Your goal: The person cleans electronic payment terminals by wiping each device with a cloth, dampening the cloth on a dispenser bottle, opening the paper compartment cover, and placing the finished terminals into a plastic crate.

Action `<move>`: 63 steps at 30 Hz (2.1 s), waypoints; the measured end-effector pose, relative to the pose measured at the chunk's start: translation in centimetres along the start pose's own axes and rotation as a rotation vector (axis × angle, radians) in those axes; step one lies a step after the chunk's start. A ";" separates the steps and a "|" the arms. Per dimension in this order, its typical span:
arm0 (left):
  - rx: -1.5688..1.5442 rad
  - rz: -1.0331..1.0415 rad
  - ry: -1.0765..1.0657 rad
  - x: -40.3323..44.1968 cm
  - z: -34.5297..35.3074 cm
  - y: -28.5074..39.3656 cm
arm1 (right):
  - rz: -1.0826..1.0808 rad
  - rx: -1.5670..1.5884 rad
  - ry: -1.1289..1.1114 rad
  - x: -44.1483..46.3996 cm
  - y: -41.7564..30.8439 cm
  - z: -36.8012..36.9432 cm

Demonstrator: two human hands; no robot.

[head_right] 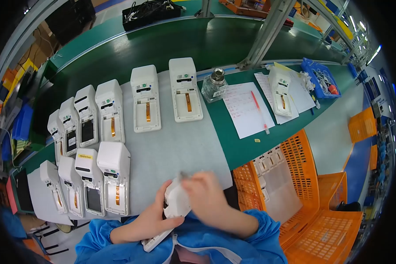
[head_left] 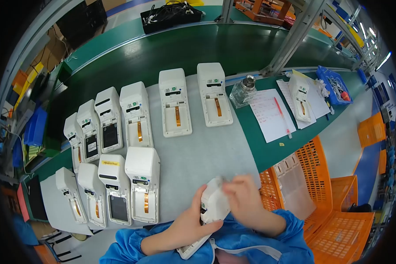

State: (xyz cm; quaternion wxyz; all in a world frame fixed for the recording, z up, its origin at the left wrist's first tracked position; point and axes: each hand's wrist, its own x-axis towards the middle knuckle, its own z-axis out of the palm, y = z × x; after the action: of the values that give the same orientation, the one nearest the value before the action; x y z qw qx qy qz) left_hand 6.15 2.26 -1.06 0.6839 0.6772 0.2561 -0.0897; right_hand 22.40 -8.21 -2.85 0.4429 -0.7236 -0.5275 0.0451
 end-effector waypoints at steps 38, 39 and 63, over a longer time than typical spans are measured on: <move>-0.018 0.074 -0.007 0.3 0.0 -1.0 | 0.189 0.275 -0.244 0.8 0.0 -3.1; -0.014 0.074 -0.007 0.2 -0.2 -1.0 | 0.195 0.281 -0.272 0.5 0.4 -3.6; 0.000 0.037 -0.017 0.3 0.0 0.0 | -0.130 -0.022 -0.063 -0.5 -1.1 -2.2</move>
State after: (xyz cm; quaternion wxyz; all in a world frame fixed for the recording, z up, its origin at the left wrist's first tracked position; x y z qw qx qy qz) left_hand 6.39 2.33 -1.18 0.6877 0.6810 0.2377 -0.0825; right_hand 22.59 -9.86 -0.97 0.4201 -0.6907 -0.5876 0.0332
